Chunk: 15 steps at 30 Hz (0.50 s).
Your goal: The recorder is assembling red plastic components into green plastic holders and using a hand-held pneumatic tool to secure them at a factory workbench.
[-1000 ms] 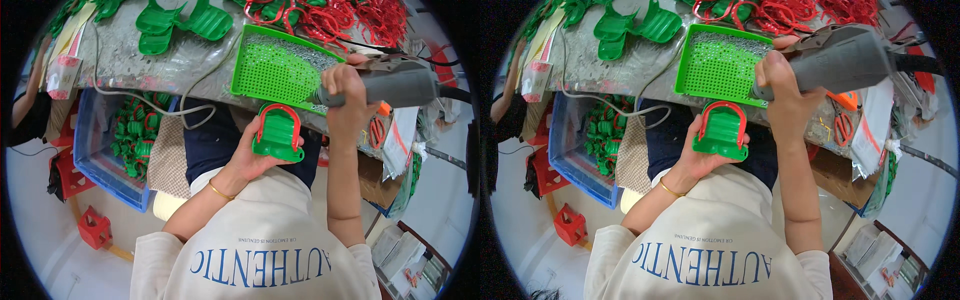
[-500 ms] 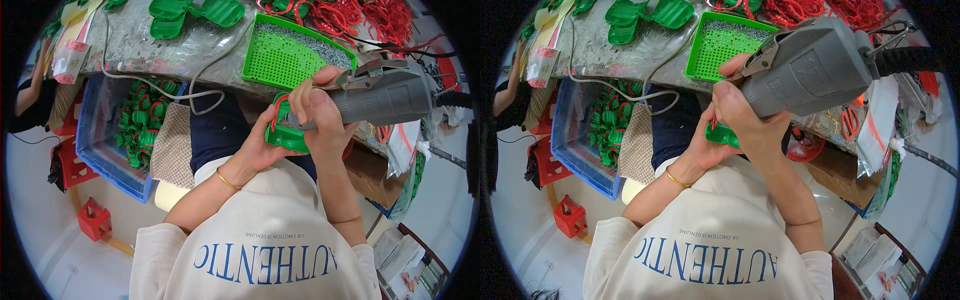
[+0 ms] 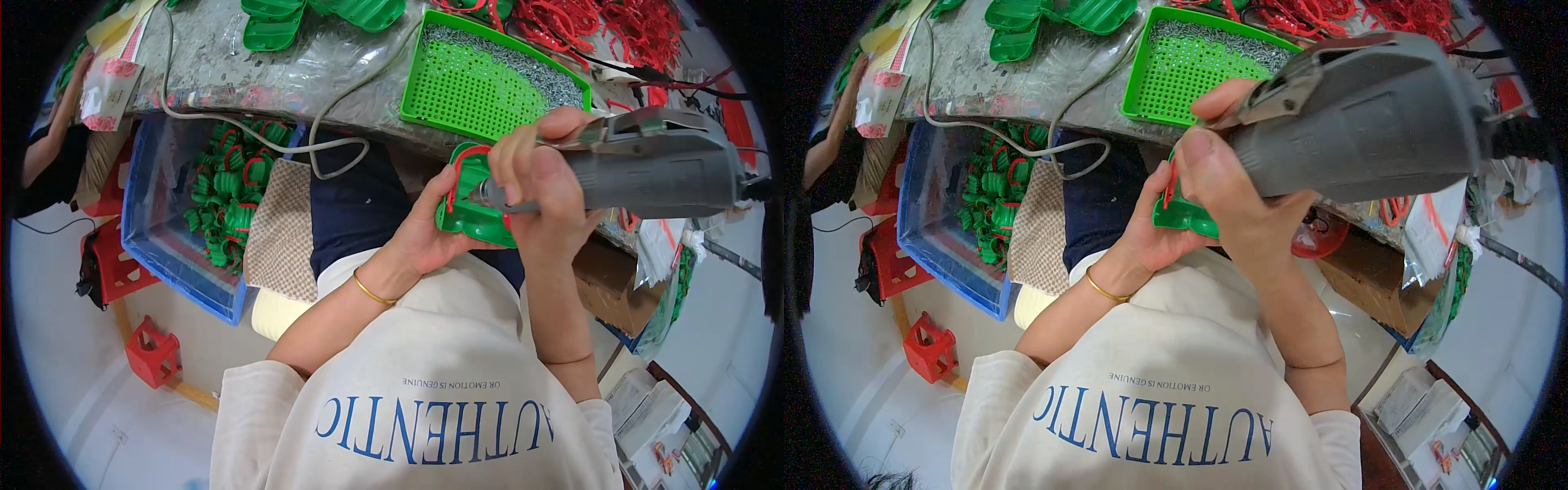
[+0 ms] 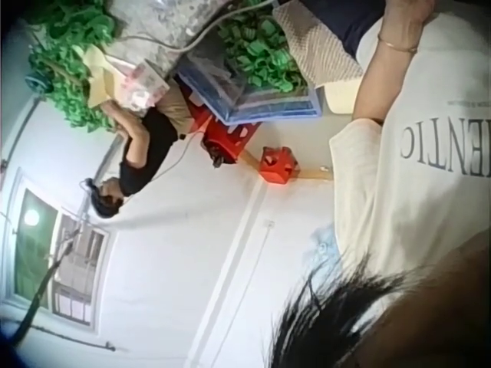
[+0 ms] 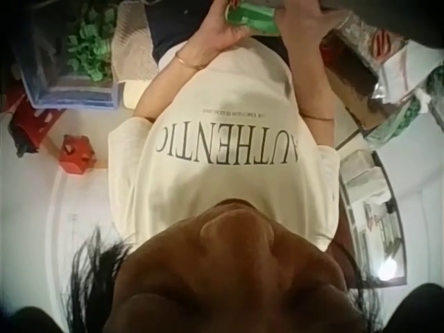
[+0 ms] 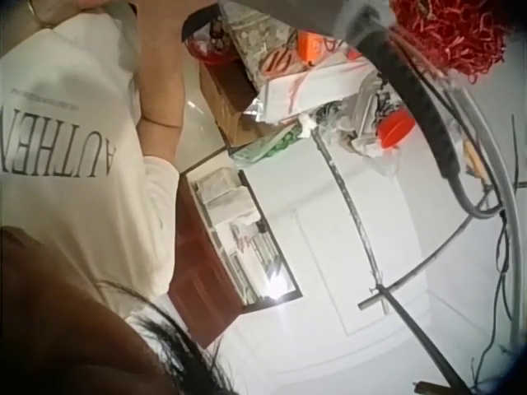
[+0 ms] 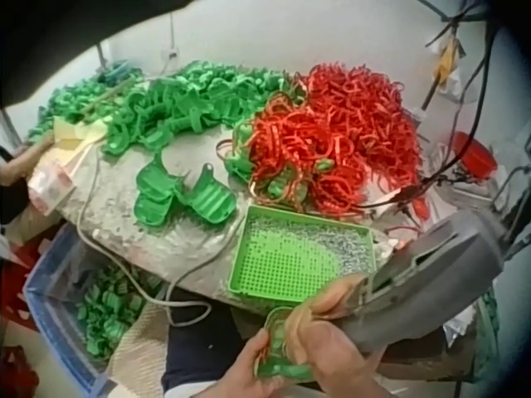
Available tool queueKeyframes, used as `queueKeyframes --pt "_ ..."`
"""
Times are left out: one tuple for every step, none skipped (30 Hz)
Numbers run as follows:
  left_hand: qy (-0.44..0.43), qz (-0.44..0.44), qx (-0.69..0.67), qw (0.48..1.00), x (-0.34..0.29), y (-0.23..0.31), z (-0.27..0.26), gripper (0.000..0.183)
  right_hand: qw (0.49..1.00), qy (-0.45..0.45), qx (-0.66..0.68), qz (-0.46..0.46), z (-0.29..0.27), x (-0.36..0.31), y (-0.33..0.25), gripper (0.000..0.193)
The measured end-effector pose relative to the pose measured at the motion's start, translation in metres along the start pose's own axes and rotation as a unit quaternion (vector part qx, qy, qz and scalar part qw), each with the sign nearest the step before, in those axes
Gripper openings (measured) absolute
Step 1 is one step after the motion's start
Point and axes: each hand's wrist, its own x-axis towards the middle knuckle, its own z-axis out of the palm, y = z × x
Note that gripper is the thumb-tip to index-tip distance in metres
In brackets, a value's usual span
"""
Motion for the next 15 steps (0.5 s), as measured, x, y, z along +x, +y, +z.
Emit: queueKeyframes --pt "-0.001 0.0 0.0 1.0 0.0 0.0 0.0 0.063 1.0 0.0 -0.001 0.0 0.0 0.002 -0.002 0.021" --pt "-0.003 0.007 0.0 1.0 0.0 0.001 0.001 0.063 1.0 -0.006 0.013 -0.002 0.0 0.004 -0.003 0.021" --pt "-0.007 0.014 0.0 1.0 0.001 0.001 0.002 0.062 1.0 -0.012 0.027 -0.003 -0.001 0.006 -0.004 0.022" --pt "-0.009 0.015 0.001 1.0 0.001 0.001 0.003 0.062 1.0 -0.013 0.025 -0.006 -0.002 0.009 -0.004 0.022" --pt "-0.008 0.011 -0.006 1.0 0.001 0.001 0.003 0.062 1.0 -0.008 0.015 -0.01 -0.002 0.01 -0.005 0.022" --pt "-0.007 0.008 -0.013 1.0 0.001 0.001 0.003 0.062 1.0 -0.002 0.004 -0.014 -0.003 0.012 -0.005 0.023" --pt "-0.011 0.007 -0.013 1.0 0.002 0.001 0.003 0.062 1.0 -0.003 0.001 -0.018 -0.004 0.014 -0.007 0.023" --pt "-0.015 0.008 -0.015 1.0 0.002 0.002 0.003 0.063 0.999 0.014 -0.003 -0.03 -0.005 0.016 -0.008 0.022" --pt "-0.019 0.009 -0.017 1.0 0.002 0.002 0.002 0.064 0.999 0.031 -0.007 -0.043 -0.007 0.019 -0.009 0.022" --pt "-0.025 0.009 -0.015 1.0 0.001 0.002 0.001 0.064 0.998 0.029 -0.01 -0.048 -0.009 0.022 -0.01 0.022" --pt "-0.023 0.003 -0.029 0.999 0.001 0.002 -0.001 0.065 0.998 0.037 -0.009 -0.059 -0.014 0.028 -0.011 0.021" --pt "-0.022 -0.005 -0.043 0.999 0.001 0.002 -0.003 0.066 0.996 0.046 -0.008 -0.071 -0.019 0.034 -0.012 0.02" --pt "-0.03 -0.009 -0.035 0.999 0.001 0.001 -0.007 0.067 0.996 0.046 -0.012 -0.079 -0.025 0.04 -0.013 0.02" --pt "-0.035 -0.012 -0.033 0.999 0.0 0.001 -0.007 0.067 0.994 0.064 -0.013 -0.086 -0.03 0.045 -0.012 0.02" --pt "-0.037 -0.014 -0.025 0.999 0.0 0.002 -0.006 0.068 0.992 0.083 -0.014 -0.093 -0.034 0.049 -0.01 0.02"
